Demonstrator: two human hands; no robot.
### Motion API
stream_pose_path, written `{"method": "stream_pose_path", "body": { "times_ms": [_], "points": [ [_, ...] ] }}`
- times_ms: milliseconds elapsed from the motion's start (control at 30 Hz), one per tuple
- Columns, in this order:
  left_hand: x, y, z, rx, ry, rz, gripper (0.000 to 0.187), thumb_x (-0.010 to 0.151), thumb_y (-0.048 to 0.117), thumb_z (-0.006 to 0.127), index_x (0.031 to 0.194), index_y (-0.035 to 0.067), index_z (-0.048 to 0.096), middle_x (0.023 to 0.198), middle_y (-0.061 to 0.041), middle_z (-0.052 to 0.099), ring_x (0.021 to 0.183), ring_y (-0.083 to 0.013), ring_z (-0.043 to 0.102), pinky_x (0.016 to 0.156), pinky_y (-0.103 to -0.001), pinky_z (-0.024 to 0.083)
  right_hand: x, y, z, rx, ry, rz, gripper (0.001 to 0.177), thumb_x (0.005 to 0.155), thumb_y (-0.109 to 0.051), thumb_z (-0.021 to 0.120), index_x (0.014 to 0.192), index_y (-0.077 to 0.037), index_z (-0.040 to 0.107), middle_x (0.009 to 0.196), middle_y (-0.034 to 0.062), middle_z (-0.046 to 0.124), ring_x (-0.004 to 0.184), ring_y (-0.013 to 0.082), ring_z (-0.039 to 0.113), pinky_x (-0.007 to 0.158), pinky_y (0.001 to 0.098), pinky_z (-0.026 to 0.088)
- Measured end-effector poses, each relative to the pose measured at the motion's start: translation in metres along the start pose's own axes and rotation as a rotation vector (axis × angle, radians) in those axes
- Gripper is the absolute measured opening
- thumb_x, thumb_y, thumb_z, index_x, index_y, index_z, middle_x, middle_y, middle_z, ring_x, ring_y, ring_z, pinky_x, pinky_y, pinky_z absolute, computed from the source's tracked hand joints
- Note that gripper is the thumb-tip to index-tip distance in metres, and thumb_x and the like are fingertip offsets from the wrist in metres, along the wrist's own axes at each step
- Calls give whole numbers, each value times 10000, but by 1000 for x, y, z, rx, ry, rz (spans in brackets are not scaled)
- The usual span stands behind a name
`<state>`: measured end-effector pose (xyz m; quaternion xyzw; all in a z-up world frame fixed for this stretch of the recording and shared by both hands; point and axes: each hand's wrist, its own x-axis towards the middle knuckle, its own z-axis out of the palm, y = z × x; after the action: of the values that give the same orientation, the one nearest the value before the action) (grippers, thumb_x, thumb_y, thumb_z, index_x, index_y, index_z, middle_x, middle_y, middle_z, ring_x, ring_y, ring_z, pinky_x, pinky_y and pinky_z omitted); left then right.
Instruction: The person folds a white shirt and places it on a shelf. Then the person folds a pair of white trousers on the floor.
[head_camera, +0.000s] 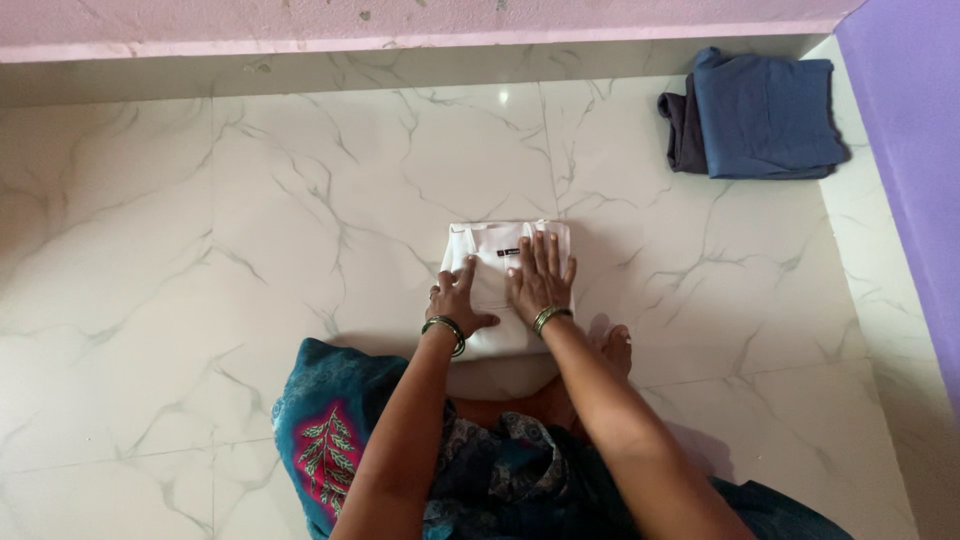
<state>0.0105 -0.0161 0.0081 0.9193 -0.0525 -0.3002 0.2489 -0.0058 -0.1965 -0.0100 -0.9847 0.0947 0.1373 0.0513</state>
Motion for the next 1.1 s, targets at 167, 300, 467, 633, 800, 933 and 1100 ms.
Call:
{"method": "stream_pose_path", "body": {
  "times_ms": [167, 300, 467, 633, 800, 933, 1100],
  "points": [
    [6, -8, 18, 44, 98, 54, 1169, 753, 357, 867, 1662, 411, 136, 1547, -122, 366, 1345, -428, 473, 1018, -494, 531, -29, -36, 37, 22, 120, -223, 641, 1071, -472, 238, 1649, -198, 187, 1719, 73, 75, 1576, 267, -2, 1229, 595, -28],
    [3, -4, 11, 61, 11, 2, 1273, 671, 362, 934, 1630, 395, 98, 1544, -106, 343, 1357, -400, 461, 1037, -475, 526, -33, -27, 41, 40, 73, -175, 658, 1038, -512, 205, 1630, -226, 189, 1718, 38, 97, 1581, 260, 9, 1234, 560, -37],
    [-11, 10, -6, 56, -13, -16, 1332, 635, 434, 956, 1620, 388, 61, 1556, -83, 323, 1388, -384, 431, 1069, -464, 508, -29, -3, 36, -14, 180, -127, 706, 1052, -533, 229, 1630, -128, 183, 1710, 97, 103, 1574, 267, 16, 1233, 533, -24],
    [-18, 16, -12, 47, -6, -22, 1334, 628, 432, 960, 1618, 390, 67, 1570, -64, 313, 1399, -374, 422, 1079, -458, 500, -29, 1, 36, 68, 210, -44, 711, 1037, -514, 279, 1627, -126, 201, 1715, 75, 130, 1582, 235, 31, 1236, 549, -11],
    [-18, 17, -13, 47, 7, -24, 1340, 619, 434, 965, 1620, 392, 75, 1571, -63, 315, 1402, -380, 418, 1077, -457, 502, -33, 2, 32, 102, 217, -10, 744, 1017, -513, 337, 1625, -103, 208, 1716, 92, 128, 1583, 242, 33, 1238, 544, 1],
    [-17, 17, -13, 41, -10, -45, 1337, 616, 429, 967, 1613, 405, 76, 1564, -51, 317, 1405, -368, 414, 1078, -452, 500, -43, 6, 28, 73, 133, 17, 781, 1011, -547, 351, 1620, -93, 173, 1715, 101, 85, 1581, 253, 1, 1232, 545, -15],
    [-17, 14, -11, 24, 2, -36, 1330, 616, 421, 966, 1616, 415, 88, 1557, -47, 332, 1399, -365, 425, 1068, -455, 509, -56, 9, 21, 50, -26, 46, 891, 985, -654, 358, 1631, -100, 92, 1721, 93, -5, 1577, 242, -74, 1232, 551, -51]
  ]
}}
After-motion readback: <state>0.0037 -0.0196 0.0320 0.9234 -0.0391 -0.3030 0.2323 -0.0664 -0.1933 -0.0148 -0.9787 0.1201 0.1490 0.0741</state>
